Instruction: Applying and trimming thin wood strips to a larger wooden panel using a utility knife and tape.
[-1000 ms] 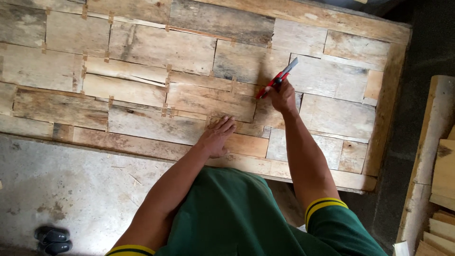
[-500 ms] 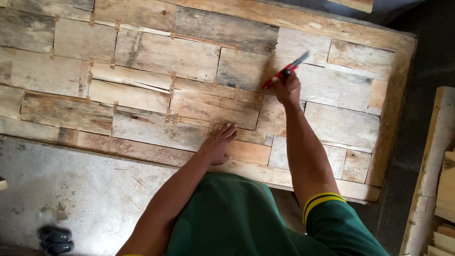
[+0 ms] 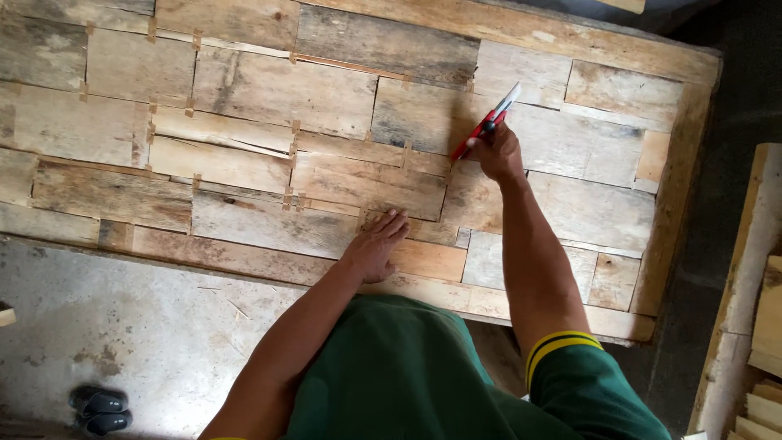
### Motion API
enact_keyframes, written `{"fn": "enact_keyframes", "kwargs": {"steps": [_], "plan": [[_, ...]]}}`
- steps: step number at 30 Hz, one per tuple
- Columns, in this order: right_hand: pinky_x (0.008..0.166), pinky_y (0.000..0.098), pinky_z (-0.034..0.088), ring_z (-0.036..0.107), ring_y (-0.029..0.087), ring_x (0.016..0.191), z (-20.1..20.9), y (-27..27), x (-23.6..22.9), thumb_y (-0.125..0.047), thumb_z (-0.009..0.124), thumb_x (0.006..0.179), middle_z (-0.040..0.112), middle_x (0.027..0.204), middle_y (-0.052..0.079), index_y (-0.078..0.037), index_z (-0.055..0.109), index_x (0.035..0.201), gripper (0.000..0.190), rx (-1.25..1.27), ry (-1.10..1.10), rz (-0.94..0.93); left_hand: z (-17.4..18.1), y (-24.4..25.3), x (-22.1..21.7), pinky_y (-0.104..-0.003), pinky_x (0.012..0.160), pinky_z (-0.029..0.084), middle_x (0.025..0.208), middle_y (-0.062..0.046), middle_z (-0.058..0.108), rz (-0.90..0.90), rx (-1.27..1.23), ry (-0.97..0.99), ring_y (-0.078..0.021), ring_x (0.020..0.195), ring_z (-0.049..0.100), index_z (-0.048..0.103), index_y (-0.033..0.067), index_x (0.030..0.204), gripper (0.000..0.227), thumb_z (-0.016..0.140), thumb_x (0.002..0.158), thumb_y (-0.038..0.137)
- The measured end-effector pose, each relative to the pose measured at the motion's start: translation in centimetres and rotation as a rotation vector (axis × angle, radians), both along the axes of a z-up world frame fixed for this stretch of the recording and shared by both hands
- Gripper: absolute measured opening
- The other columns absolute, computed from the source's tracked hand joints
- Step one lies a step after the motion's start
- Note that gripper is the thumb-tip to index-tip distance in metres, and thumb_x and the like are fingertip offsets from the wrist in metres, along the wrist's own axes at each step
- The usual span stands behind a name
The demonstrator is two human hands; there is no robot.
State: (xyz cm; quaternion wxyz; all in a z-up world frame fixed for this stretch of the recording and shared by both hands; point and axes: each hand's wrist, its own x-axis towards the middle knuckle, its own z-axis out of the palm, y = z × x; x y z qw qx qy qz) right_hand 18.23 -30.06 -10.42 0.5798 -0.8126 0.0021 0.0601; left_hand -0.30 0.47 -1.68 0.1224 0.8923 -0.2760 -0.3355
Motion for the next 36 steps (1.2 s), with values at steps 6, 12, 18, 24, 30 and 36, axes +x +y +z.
{"fn": "enact_keyframes", "kwargs": {"steps": [6, 12, 18, 24, 30, 36], "plan": [[0.073, 0.0268, 0.058, 0.066, 0.01, 0.085, -0.1, 1.2, -0.3, -0.002, 0.073, 0.094, 0.068, 0.091, 0.001, -0.007, 0.056, 0.107, 0.022, 0.275, -0.003, -0.105, -0.3, -0.2, 0.1, -0.04, 0.128, 0.005, 0.172, -0.007, -0.002, -0.022, 0.03, 0.033, -0.0261, 0.159, -0.003, 0.016, 0.01, 0.162, 0.1, 0.073, 0.086, 0.044], [0.068, 0.0293, 0.055, 0.064, 0.012, 0.077, 1.6, 2.0, -0.9, -0.007, 0.076, 0.095, 0.068, 0.086, 0.002, -0.006, 0.056, 0.104, 0.022, 0.133, 0.005, -0.204, 0.7, -0.4, 0.4, -0.039, 0.129, 0.005, 0.173, -0.005, -0.003, -0.024, 0.073, 0.051, -0.0242, 0.16, -0.003, 0.015, 0.012, 0.164, 0.102, 0.074, 0.086, 0.041], [0.069, 0.0325, 0.056, 0.062, 0.013, 0.077, 2.3, 1.1, -0.6, -0.014, 0.082, 0.093, 0.066, 0.084, 0.003, -0.004, 0.057, 0.101, 0.028, -0.129, 0.007, -0.044, 0.9, -0.4, 0.4, -0.039, 0.129, 0.006, 0.174, -0.004, -0.002, 0.001, 0.06, 0.071, -0.0247, 0.16, -0.003, 0.017, 0.0122, 0.163, 0.1, 0.074, 0.085, 0.039], [0.068, 0.0332, 0.056, 0.063, 0.013, 0.078, 1.7, 0.6, -0.1, -0.018, 0.078, 0.092, 0.065, 0.084, 0.002, -0.004, 0.056, 0.101, 0.027, 0.012, 0.063, -0.027, -0.7, 0.2, -0.2, -0.039, 0.129, 0.008, 0.174, -0.006, 0.005, 0.013, -0.024, -0.013, -0.026, 0.16, 0.002, 0.025, 0.0111, 0.162, 0.094, 0.074, 0.085, 0.034], [0.072, 0.0336, 0.054, 0.059, 0.012, 0.082, -0.4, -0.5, 0.2, -0.011, 0.079, 0.092, 0.064, 0.088, 0.002, -0.004, 0.058, 0.104, 0.025, 0.079, 0.005, 0.043, -0.7, 0.3, -0.2, -0.04, 0.128, 0.009, 0.173, -0.006, 0.004, 0.026, -0.047, -0.003, -0.0262, 0.159, 0.002, 0.023, 0.0108, 0.162, 0.094, 0.072, 0.084, 0.031], [0.072, 0.0323, 0.057, 0.064, 0.013, 0.084, 2.0, 0.5, -0.1, -0.011, 0.078, 0.091, 0.068, 0.09, 0.003, -0.005, 0.057, 0.105, 0.025, -0.007, 0.076, 0.005, -0.5, 0.2, 0.0, -0.04, 0.129, 0.007, 0.173, -0.005, 0.001, 0.021, -0.037, 0.007, -0.0245, 0.159, -0.001, 0.02, 0.0119, 0.162, 0.089, 0.067, 0.088, 0.025]]}}
